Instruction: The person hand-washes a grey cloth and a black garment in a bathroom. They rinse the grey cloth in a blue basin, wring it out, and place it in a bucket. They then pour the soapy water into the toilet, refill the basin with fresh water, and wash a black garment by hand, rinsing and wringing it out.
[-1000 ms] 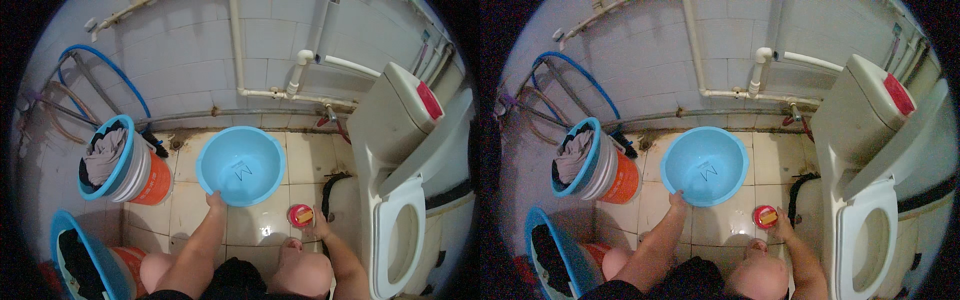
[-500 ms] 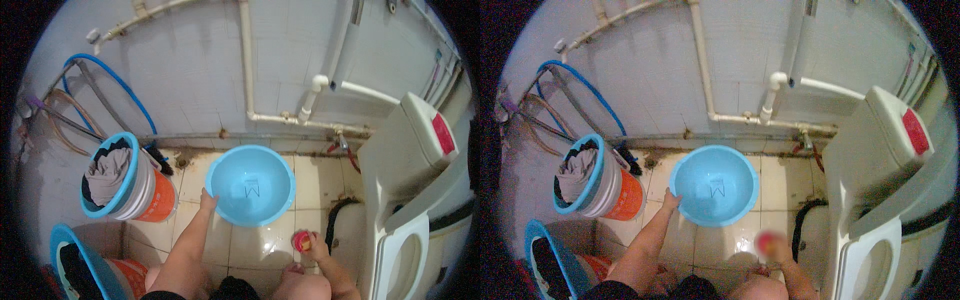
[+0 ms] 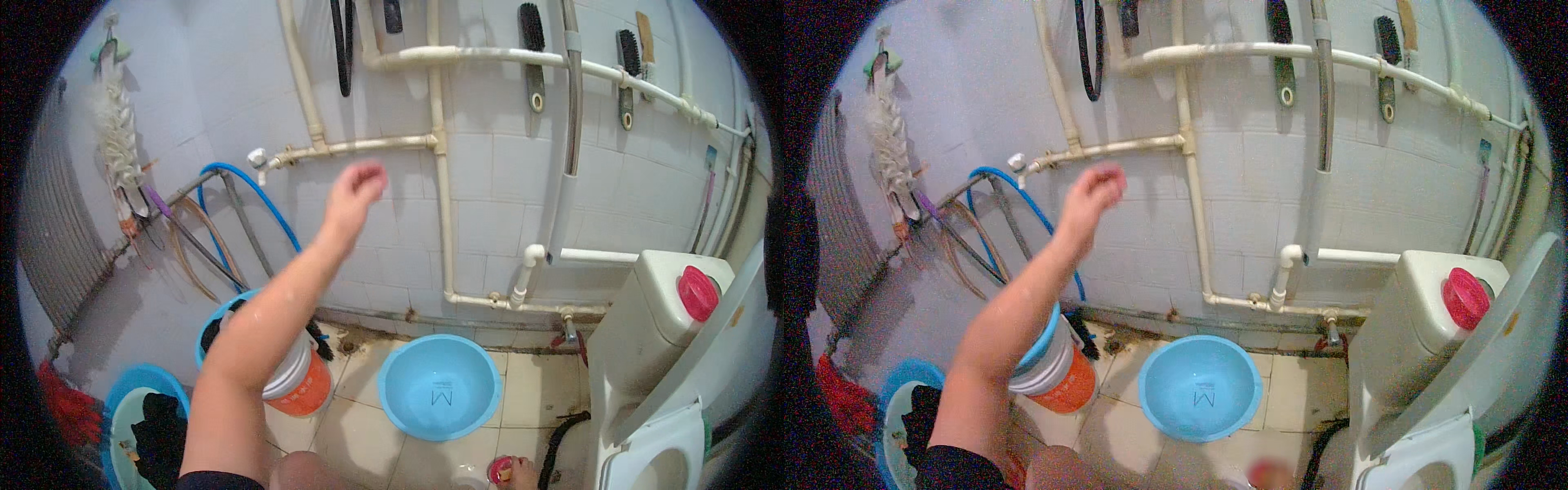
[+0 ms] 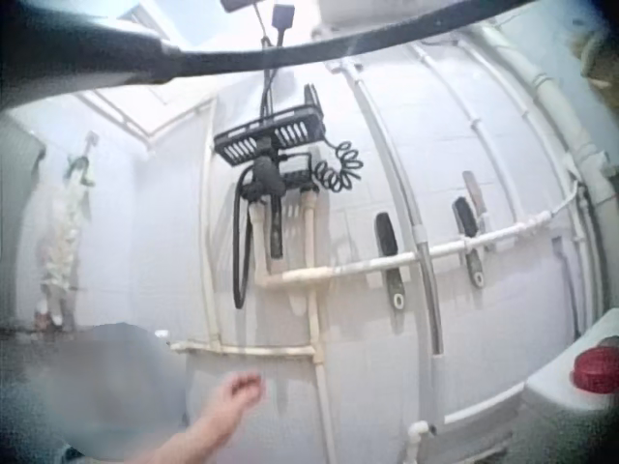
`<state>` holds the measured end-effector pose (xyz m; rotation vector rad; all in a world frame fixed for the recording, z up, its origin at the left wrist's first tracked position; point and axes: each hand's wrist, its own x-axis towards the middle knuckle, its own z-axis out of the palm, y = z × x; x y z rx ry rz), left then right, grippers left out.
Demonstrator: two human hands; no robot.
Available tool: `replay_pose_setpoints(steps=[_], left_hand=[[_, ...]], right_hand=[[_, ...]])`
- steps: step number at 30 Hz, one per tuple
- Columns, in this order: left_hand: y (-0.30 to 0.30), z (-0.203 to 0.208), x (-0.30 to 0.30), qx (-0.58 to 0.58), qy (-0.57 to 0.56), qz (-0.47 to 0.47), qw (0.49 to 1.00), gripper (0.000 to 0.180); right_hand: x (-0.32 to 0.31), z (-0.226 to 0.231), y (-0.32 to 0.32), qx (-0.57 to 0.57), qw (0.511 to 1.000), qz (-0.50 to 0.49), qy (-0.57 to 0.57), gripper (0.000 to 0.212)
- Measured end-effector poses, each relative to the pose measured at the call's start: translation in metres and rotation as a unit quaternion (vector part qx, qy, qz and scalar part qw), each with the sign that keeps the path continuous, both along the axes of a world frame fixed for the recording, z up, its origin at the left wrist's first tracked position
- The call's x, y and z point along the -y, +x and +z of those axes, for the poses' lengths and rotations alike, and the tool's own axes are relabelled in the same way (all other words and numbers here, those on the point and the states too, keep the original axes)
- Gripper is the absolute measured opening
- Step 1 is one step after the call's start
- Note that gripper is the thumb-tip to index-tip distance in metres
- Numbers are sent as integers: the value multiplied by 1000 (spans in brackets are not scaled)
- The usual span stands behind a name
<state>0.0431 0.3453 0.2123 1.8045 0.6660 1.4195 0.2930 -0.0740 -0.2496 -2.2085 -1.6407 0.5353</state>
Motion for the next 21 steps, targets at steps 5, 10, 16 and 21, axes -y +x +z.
replay_pose_setpoints(steps=[5,10,16,21], left_hand=[[17,154,7,86,75,13,993,37],[51,236,8,98,76,-22,992,41],[88,301,3,105,84,-73,988,65],[80,342,-36,341,48,-107,933,42]], right_hand=[[-9,48,-9,-117,989,-25,-84,44],[-5,59,-4,-120,986,-31,-109,41],[4,8,5,-120,992,-16,-38,44],[6,34,0,-64,998,6,-7,50]])
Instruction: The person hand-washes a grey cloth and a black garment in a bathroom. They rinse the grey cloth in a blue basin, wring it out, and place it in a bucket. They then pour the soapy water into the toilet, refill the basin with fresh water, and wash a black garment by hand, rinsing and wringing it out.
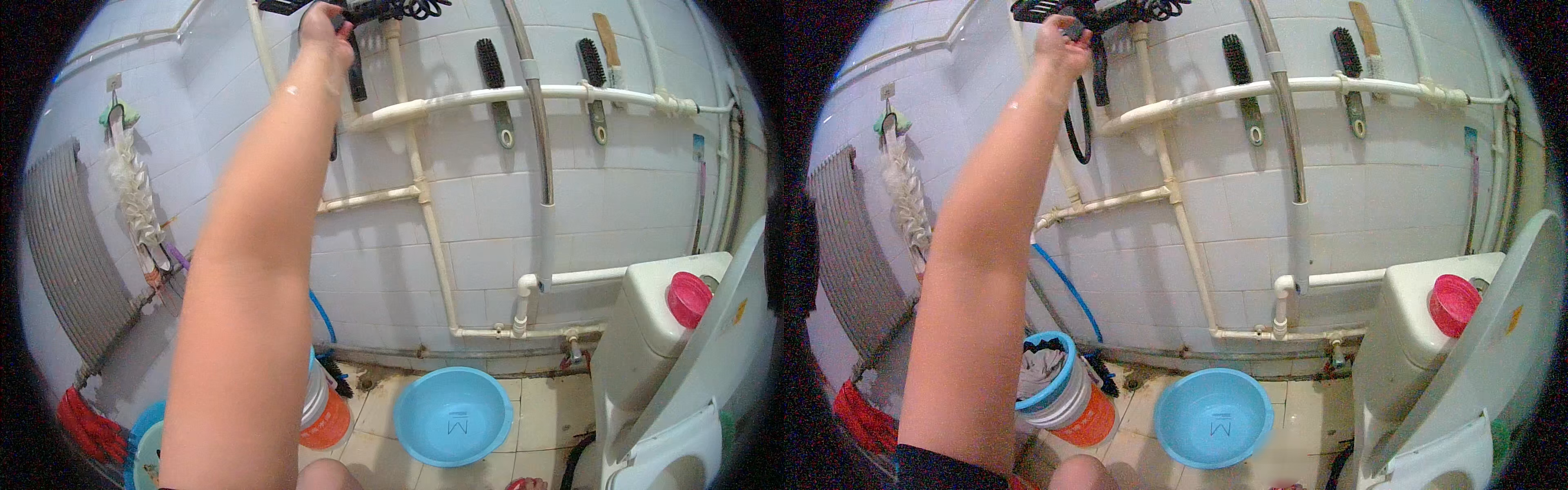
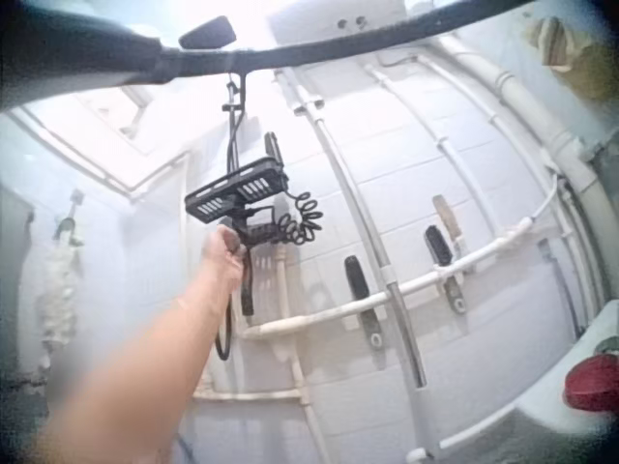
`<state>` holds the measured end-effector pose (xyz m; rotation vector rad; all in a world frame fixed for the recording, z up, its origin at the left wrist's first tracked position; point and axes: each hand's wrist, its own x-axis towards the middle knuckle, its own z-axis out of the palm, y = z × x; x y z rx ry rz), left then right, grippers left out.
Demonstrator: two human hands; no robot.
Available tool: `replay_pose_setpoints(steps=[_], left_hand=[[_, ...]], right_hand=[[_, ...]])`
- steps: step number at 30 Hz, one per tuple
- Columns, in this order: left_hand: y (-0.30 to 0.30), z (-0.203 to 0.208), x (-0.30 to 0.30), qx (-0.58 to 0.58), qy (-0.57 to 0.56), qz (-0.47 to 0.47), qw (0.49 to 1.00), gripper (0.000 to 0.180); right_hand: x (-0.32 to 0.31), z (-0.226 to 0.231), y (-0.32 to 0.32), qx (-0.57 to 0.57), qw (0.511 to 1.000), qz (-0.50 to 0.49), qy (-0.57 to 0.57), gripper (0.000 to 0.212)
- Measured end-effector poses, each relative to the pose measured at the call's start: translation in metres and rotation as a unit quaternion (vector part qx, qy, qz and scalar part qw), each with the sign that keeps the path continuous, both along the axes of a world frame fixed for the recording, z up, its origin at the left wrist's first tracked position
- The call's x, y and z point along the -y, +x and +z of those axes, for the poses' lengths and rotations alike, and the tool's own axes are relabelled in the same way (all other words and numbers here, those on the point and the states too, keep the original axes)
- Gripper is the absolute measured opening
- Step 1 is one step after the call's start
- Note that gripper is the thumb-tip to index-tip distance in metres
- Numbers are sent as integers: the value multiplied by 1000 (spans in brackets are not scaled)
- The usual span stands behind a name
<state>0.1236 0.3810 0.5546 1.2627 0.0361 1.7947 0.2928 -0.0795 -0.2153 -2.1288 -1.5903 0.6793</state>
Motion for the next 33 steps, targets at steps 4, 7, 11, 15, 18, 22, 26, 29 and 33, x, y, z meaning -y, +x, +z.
replay_pose_setpoints(steps=[4,7,11,15,18,22,26,29,33], left_hand=[[-17,8,8,-119,21,-56,991,41],[-41,-14,24,-184,77,-62,978,44],[-24,-122,55,-196,47,-114,973,36],[-49,-310,67,-528,-97,-136,833,37],[-103,-495,78,-692,-209,-156,673,37],[-150,-718,110,-807,-315,66,496,56],[-164,-857,164,-559,-618,31,552,41],[-140,-885,187,-245,-757,-55,604,33],[-118,-850,187,-225,-749,-100,615,27]], right_hand=[[-1,4,1,-16,999,-8,-40,56],[-5,-9,4,-34,998,-3,-48,57],[-19,-38,16,31,977,15,-209,88],[-13,-30,8,76,984,12,-161,82],[-18,-54,9,-52,995,31,-79,83],[-25,-35,7,-65,992,11,-107,85],[-24,-51,3,0,995,6,-96,86],[-21,-61,2,71,994,30,-71,85],[-18,-65,-1,140,987,62,-37,85]])
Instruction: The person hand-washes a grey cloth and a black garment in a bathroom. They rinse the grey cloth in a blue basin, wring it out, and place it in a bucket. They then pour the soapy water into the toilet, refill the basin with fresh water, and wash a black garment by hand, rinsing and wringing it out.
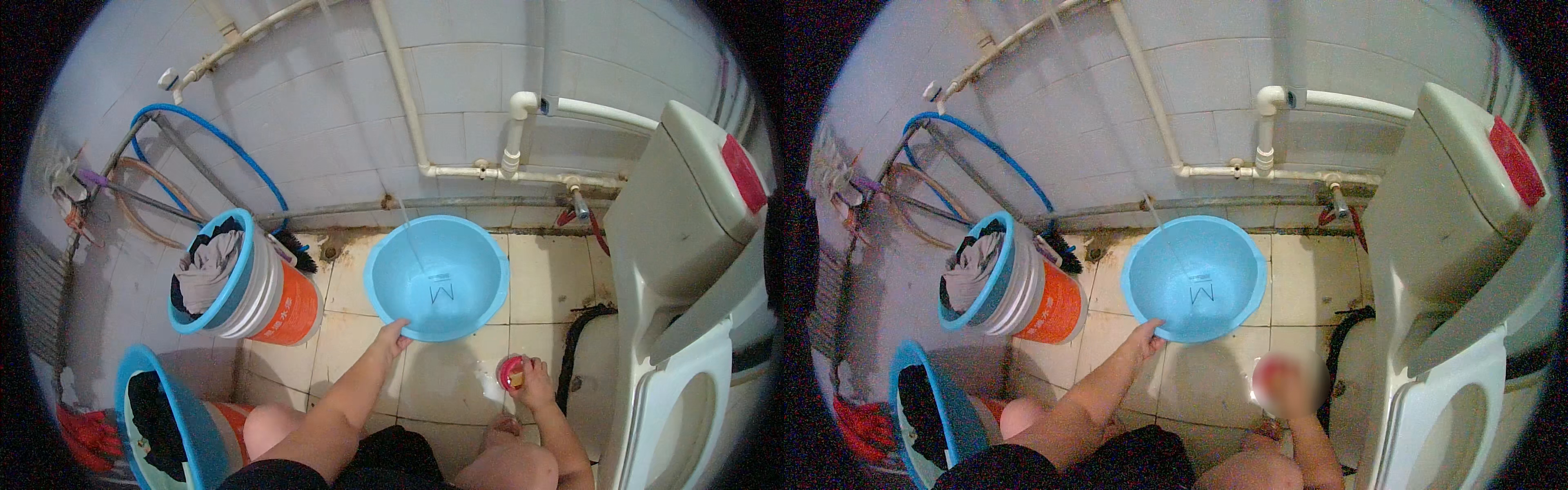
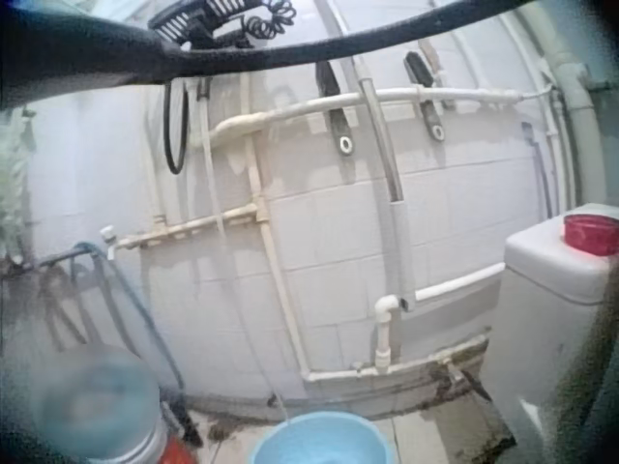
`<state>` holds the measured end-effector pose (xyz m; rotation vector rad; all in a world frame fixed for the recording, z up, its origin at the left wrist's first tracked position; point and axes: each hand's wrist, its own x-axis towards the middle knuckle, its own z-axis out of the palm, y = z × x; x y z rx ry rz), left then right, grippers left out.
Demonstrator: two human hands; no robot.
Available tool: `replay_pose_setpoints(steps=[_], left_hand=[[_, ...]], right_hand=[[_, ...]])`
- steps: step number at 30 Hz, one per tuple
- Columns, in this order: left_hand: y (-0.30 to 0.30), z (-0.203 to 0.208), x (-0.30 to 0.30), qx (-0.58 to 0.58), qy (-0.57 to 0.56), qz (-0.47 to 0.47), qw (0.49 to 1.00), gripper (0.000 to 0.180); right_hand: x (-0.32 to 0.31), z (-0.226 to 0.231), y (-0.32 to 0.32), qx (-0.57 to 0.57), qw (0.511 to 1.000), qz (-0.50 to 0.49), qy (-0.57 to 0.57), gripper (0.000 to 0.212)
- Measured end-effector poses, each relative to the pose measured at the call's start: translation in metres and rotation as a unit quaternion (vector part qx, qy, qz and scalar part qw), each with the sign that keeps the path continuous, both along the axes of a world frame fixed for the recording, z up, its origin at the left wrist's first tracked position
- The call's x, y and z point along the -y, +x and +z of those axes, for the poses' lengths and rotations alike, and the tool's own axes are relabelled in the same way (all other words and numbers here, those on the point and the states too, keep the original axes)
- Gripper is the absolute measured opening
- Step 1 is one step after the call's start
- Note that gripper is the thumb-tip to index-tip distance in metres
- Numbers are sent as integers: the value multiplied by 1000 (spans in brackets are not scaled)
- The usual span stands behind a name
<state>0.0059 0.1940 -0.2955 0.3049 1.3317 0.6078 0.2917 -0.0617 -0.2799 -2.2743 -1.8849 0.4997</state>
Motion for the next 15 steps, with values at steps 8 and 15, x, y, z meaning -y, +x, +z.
replay_pose_setpoints(steps=[8,15], left_hand=[[-43,65,35,174,-136,-109,969,43],[-33,89,49,288,-55,-23,956,56]], right_hand=[[3,46,-4,-173,982,-74,26,82],[-11,196,-7,-12,992,-72,98,76]])
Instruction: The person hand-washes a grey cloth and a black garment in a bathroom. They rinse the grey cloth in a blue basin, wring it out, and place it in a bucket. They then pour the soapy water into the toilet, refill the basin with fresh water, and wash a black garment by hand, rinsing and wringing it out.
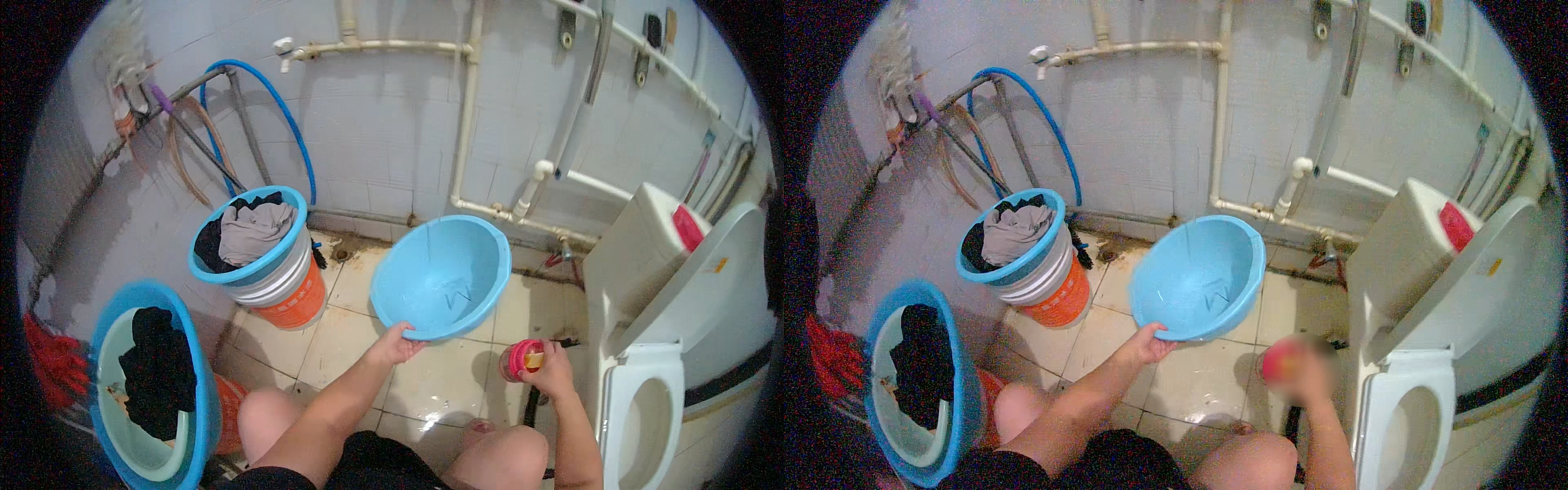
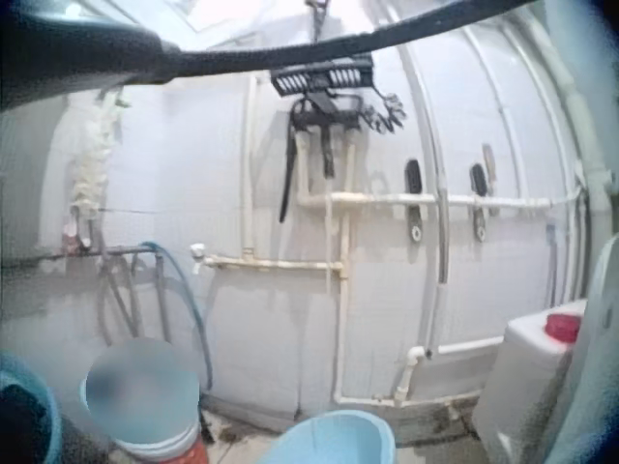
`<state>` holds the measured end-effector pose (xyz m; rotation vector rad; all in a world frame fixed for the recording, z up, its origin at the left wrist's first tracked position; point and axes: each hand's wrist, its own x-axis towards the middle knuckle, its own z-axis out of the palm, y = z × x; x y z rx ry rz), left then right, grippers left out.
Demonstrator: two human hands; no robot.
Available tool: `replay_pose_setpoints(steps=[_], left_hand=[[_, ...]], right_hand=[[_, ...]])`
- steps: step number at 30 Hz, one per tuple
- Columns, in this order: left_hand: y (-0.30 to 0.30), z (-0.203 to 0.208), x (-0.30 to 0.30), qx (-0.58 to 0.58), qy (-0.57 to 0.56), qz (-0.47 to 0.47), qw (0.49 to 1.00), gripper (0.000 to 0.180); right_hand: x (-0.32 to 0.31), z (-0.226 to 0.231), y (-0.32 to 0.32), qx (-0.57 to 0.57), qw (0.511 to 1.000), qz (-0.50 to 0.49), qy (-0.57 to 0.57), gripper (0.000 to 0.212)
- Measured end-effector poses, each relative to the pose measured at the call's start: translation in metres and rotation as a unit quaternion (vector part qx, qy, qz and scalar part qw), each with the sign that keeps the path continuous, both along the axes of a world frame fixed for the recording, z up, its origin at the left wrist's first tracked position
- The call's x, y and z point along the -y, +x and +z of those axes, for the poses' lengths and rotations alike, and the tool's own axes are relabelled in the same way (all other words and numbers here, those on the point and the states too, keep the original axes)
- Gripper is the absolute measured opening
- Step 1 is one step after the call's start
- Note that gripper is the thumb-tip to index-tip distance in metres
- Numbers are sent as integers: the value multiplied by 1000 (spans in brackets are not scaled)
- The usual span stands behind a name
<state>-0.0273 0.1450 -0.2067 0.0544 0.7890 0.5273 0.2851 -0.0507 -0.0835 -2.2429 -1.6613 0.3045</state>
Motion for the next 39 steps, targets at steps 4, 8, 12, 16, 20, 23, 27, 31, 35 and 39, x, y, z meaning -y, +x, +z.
replay_pose_setpoints(steps=[4,8,12,16,20,23,27,31,35,39], left_hand=[[19,12,-28,-46,63,80,994,50],[-24,63,-59,-201,196,155,947,55],[-63,79,-64,-386,341,173,839,59],[-72,110,-23,-399,322,74,855,51],[-75,42,-12,-276,133,54,950,49],[-45,29,1,-244,42,34,968,45],[-18,30,0,-250,72,-17,965,43],[-7,79,-6,-390,212,-95,891,51],[-31,44,-30,-606,534,-75,586,62],[-19,113,0,-694,551,-127,447,67]], right_hand=[[1,101,-30,77,995,-5,55,74],[-13,135,-79,88,993,-34,66,75],[-20,133,-113,53,996,-18,74,79],[-19,115,-111,43,997,-7,56,77],[-24,113,-104,40,999,5,29,76],[-23,114,-85,51,998,-25,32,78],[-20,111,-68,58,997,-49,33,77],[-9,112,-53,60,995,-65,46,77],[-5,116,-50,60,994,-61,67,77],[-1,115,-46,56,993,-66,81,75]])
